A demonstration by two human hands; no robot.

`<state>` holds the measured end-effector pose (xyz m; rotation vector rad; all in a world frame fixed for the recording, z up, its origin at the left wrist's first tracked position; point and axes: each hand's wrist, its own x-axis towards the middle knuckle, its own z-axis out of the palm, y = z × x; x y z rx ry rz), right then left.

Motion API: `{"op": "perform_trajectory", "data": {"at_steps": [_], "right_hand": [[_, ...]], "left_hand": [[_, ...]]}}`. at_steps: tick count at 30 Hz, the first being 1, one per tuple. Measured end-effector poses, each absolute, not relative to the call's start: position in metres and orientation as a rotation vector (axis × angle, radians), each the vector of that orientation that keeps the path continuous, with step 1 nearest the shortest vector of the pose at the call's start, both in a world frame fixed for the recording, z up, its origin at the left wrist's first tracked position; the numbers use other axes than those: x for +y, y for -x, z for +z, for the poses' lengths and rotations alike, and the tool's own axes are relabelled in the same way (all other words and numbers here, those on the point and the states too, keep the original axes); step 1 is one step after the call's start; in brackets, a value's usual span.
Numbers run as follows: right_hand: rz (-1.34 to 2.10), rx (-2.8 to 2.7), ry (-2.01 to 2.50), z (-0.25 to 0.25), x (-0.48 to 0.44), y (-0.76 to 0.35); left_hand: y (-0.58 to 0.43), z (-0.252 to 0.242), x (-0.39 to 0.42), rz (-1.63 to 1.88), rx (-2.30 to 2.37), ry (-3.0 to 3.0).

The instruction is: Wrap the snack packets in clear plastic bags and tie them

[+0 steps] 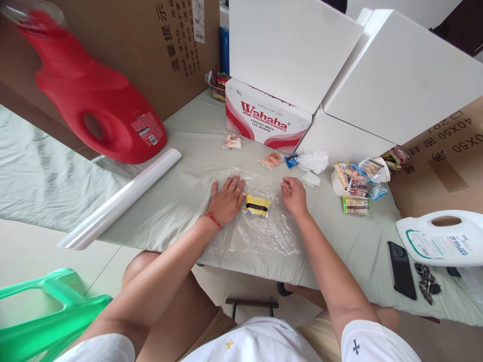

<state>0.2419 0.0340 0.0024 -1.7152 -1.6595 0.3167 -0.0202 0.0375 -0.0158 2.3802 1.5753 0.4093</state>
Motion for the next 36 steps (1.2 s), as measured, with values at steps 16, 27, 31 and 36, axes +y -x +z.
{"op": "perform_trajectory", "data": {"at_steps": [16, 27, 31, 36], "right_hand": [[0.743, -2.131, 1.912, 0.020, 0.101, -0.191], [0.737, -2.098, 1.335, 0.035, 0.055, -0.189], [0.697, -2.128, 1.244, 0.040, 0.029, -0.189], [0.572, -2.196, 1.188, 0.038, 0.002, -0.189]], "left_hand": [[0.023, -0.011, 0.034, 0.399, 1.569, -2.428], [0.023, -0.019, 0.044, 0.794, 1.635, -2.009], [0.026, -0.025, 0.047, 0.934, 1.466, -1.905], [0.034, -0.029, 0.052, 1.090, 1.296, -1.620]]}}
